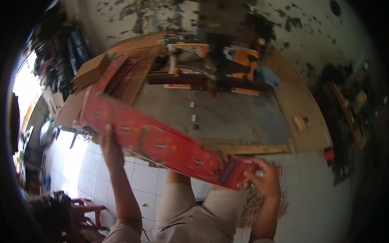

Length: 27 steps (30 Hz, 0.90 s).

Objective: The person positions a printed cardboard sheet under a manual press, applies pressure using a wooden block, and then moves the sheet to clear the workspace.

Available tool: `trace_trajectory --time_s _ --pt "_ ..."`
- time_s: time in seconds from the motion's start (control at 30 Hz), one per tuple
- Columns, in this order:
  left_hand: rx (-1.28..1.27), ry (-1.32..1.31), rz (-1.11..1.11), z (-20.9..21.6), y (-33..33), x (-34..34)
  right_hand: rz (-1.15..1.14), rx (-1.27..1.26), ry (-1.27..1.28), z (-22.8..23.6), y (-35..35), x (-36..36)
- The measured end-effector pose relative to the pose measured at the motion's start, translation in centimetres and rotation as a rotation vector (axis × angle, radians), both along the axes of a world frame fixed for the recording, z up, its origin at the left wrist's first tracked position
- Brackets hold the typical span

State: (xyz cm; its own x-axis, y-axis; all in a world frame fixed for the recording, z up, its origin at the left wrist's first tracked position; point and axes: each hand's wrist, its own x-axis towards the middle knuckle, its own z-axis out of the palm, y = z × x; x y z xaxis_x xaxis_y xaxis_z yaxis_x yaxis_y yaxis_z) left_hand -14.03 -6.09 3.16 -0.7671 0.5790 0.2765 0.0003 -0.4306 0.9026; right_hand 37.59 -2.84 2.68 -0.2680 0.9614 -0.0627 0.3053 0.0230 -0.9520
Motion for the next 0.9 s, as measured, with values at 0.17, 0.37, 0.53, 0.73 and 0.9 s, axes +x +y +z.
trace_trajectory --time_s 0.17,0.37,0.53,0.73,0.9 --pt "-0.157 0.191 0.192 -3.0 -0.1 -4.7 0.023 0.218 0.418 2.2 -0.1 -2.9" --pt "-0.514 0.590 0.341 -5.0 -0.6 -6.5 0.047 0.201 0.458 3.2 -0.5 -3.6" --pt "-0.275 0.265 0.186 -5.6 0.2 -7.1 0.053 0.193 0.472 3.0 -0.8 -2.9" --pt "-0.241 0.058 0.079 -4.8 0.6 -6.3 0.069 0.190 0.494 3.0 -1.0 -2.4" --pt "0.010 -0.209 -0.010 -4.4 1.3 -5.7 0.151 0.147 0.477 2.7 -1.0 -1.1"
